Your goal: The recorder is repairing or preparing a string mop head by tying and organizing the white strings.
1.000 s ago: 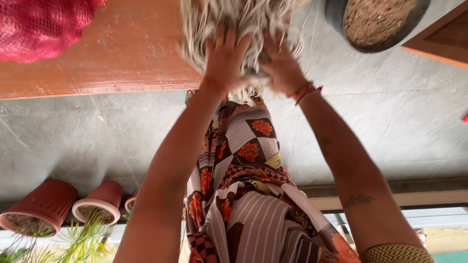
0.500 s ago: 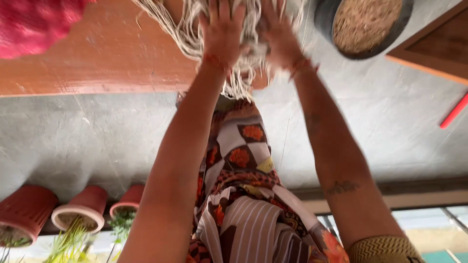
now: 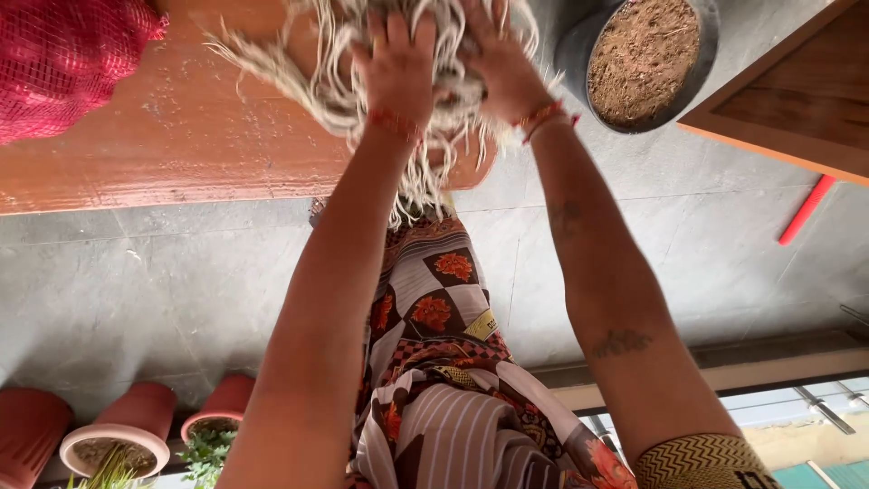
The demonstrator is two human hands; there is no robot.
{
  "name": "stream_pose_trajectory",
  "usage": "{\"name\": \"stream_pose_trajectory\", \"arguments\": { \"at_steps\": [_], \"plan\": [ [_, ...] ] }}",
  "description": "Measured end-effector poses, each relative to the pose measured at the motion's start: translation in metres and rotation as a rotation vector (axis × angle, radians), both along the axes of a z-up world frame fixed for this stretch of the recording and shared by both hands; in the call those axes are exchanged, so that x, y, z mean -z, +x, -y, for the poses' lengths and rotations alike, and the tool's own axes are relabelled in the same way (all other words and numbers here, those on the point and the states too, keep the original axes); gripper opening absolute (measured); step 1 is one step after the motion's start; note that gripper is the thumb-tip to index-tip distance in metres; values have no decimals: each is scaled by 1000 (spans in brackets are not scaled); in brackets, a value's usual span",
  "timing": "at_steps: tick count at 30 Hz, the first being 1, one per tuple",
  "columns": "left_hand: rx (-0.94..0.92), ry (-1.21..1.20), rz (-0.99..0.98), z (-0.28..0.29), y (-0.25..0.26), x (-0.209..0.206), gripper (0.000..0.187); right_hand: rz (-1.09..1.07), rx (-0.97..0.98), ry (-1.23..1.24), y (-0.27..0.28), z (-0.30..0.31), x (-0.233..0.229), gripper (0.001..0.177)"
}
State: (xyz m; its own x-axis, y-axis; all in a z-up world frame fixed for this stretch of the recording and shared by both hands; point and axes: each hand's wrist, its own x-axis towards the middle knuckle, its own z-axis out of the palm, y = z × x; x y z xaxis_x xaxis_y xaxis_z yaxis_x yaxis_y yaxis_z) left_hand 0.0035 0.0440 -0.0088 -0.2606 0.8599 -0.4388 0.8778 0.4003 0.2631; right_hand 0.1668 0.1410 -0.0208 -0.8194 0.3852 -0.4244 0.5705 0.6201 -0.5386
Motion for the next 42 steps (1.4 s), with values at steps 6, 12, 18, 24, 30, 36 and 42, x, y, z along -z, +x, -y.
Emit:
{"name": "stream_pose_trajectory", "arguments": {
  "at_steps": [6, 12, 18, 24, 30, 36, 42],
  "plan": [
    [-48, 139, 10, 2, -2, 4, 112, 82, 86, 119, 23, 23, 31, 88],
    [150, 215, 140, 84, 27, 5, 89, 77, 152, 153, 52, 123, 6, 46],
    [197, 375, -2, 152, 23, 32, 60, 234, 217, 63, 16, 173, -32, 15],
    [94, -7, 63, 223, -62, 26, 88, -39, 14, -137, -69, 187, 1, 53],
    [-318, 21, -31, 251, -99, 23, 99, -121, -301, -54, -147, 179, -6, 64],
    [-393, 3, -63, 203, -68, 24, 96, -156, -352, 99, -103, 153, 15, 73],
    [-187, -43, -51, 120, -12, 18, 84, -148, 214, 107, 29, 141, 1, 61]
  ]
}}
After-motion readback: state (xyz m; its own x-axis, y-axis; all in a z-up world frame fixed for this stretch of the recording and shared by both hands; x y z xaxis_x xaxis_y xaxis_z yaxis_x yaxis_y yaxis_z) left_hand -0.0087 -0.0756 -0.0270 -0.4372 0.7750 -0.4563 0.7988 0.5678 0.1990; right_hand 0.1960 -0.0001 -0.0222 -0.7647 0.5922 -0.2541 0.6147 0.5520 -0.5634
